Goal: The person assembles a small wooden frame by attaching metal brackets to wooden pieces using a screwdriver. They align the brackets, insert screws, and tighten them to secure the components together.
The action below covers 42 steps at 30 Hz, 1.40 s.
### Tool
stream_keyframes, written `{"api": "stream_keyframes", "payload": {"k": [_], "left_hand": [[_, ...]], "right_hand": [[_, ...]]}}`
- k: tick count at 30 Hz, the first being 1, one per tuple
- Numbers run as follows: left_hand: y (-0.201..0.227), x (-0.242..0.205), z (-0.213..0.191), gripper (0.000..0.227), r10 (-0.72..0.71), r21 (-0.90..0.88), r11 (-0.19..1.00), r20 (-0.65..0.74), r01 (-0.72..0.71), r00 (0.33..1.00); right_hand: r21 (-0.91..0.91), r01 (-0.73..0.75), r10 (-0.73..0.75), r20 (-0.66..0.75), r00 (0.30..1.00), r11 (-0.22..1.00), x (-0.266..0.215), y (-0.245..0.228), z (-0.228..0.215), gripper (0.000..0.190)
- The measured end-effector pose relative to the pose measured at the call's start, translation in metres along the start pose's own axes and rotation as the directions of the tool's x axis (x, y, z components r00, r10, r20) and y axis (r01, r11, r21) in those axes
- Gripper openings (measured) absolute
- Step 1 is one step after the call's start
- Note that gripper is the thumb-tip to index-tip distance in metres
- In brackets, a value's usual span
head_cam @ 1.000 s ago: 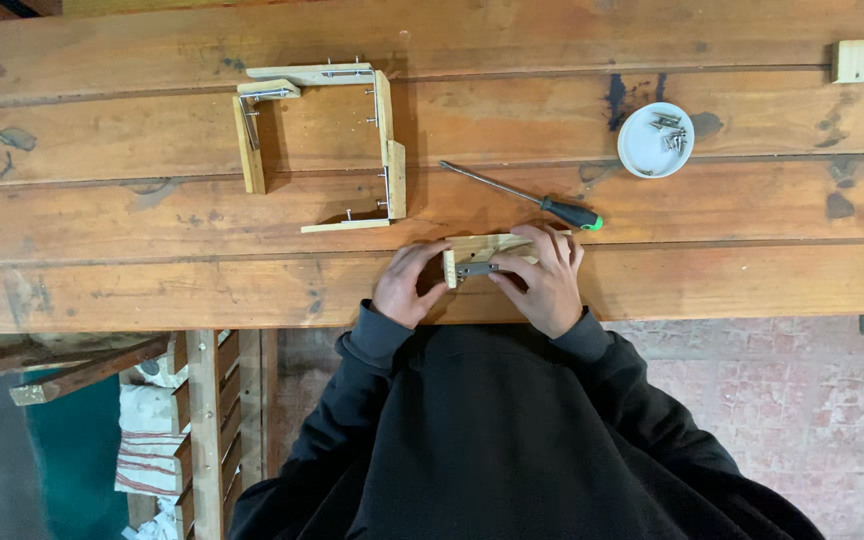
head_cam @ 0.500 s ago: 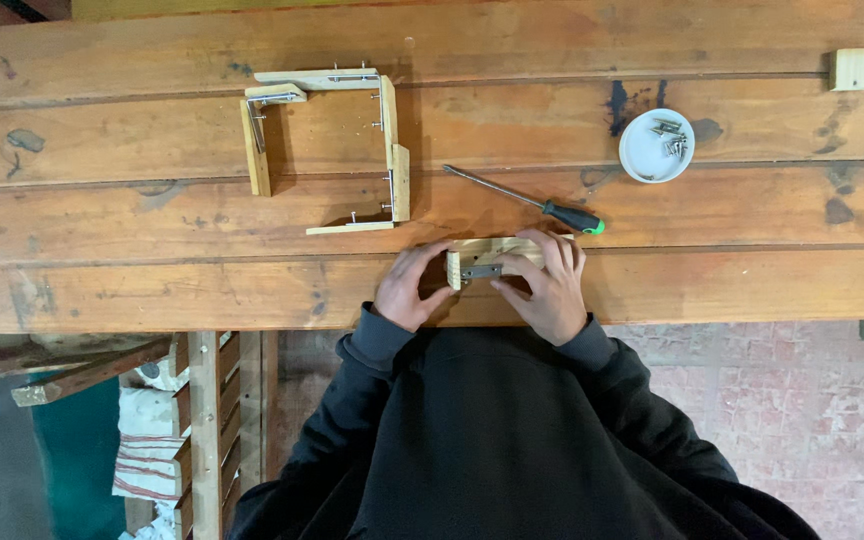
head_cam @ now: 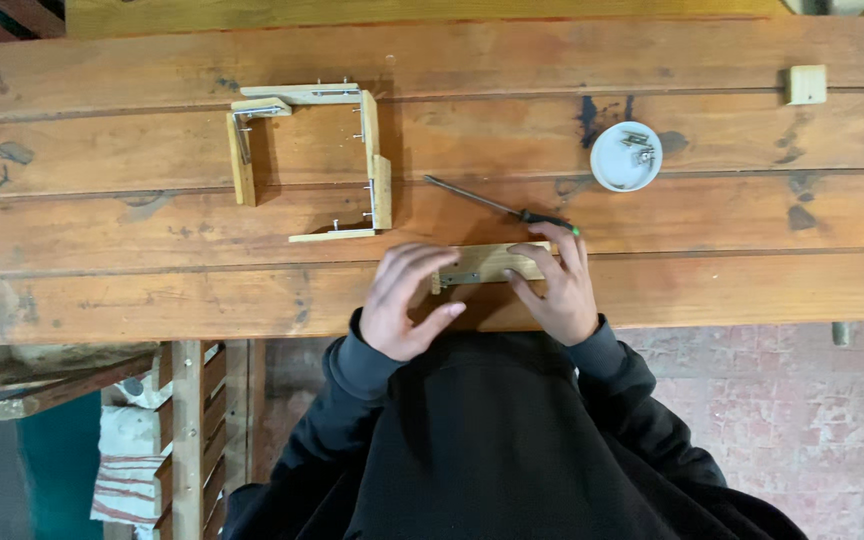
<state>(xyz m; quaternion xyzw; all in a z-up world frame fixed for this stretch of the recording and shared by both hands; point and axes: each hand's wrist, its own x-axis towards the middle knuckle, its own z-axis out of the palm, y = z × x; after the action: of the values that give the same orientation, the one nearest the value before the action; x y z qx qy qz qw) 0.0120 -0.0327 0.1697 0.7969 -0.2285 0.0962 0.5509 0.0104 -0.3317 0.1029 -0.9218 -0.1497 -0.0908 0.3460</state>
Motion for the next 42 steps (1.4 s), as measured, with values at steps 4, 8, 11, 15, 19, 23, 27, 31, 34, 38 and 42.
{"api": "stream_keyframes", "payload": {"k": [4, 8, 11, 15, 19, 23, 27, 31, 34, 38, 42], "left_hand": [[0.024, 0.01, 0.039, 0.049, 0.063, -0.005, 0.998, 0.012, -0.063, 0.998], [0.039, 0.018, 0.085, 0.041, 0.099, -0.09, 0.991, -0.005, -0.099, 0.995], [0.027, 0.018, 0.13, 0.037, 0.122, -0.083, 0.989, -0.005, -0.122, 0.993], [-0.005, 0.023, 0.189, 0.034, 0.146, 0.021, 0.989, 0.038, -0.147, 0.989], [-0.035, 0.04, 0.223, 0.031, 0.148, 0.049, 0.987, 0.039, -0.15, 0.988], [-0.051, 0.053, 0.239, 0.03, 0.113, 0.092, 0.989, 0.019, -0.115, 0.993], [-0.061, 0.058, 0.244, 0.027, 0.086, 0.127, 0.988, -0.018, -0.083, 0.996], [-0.059, 0.063, 0.242, 0.026, 0.076, 0.138, 0.988, -0.013, -0.073, 0.997], [-0.055, 0.068, 0.242, 0.025, 0.05, 0.12, 0.992, -0.001, -0.05, 0.999], [-0.06, 0.068, 0.251, 0.024, 0.04, 0.144, 0.989, 0.002, -0.04, 0.999], [-0.062, 0.069, 0.256, 0.024, 0.038, 0.113, 0.993, 0.018, -0.04, 0.999]], "right_hand": [[-0.016, -0.033, 0.033, -0.006, 0.999, 0.999, -0.012, 0.038, -0.019, 0.027], [-0.066, -0.021, 0.019, -0.043, 0.999, 0.998, -0.013, 0.073, -0.049, 0.033], [-0.11, -0.017, 0.011, -0.06, 0.998, 0.994, -0.012, 0.104, -0.07, 0.026], [-0.166, -0.012, -0.004, -0.101, 0.995, 0.986, -0.01, 0.153, -0.083, 0.02], [-0.243, 0.046, -0.077, -0.118, 0.99, 0.969, 0.011, 0.195, -0.088, 0.021], [-0.259, 0.051, -0.069, -0.062, 0.996, 0.965, 0.033, 0.208, -0.091, 0.026], [-0.258, -0.027, 0.044, 0.059, 0.997, 0.966, 0.042, 0.217, -0.085, 0.024], [-0.203, -0.025, 0.049, 0.113, 0.992, 0.979, 0.052, 0.23, -0.083, 0.022], [-0.182, -0.014, 0.045, 0.171, 0.984, 0.983, 0.059, 0.239, -0.081, 0.024], [-0.146, -0.026, 0.061, 0.238, 0.969, 0.989, 0.069, 0.229, -0.09, 0.021], [-0.16, -0.052, 0.1, 0.306, 0.947, 0.986, 0.071, 0.231, -0.089, 0.013]]}}
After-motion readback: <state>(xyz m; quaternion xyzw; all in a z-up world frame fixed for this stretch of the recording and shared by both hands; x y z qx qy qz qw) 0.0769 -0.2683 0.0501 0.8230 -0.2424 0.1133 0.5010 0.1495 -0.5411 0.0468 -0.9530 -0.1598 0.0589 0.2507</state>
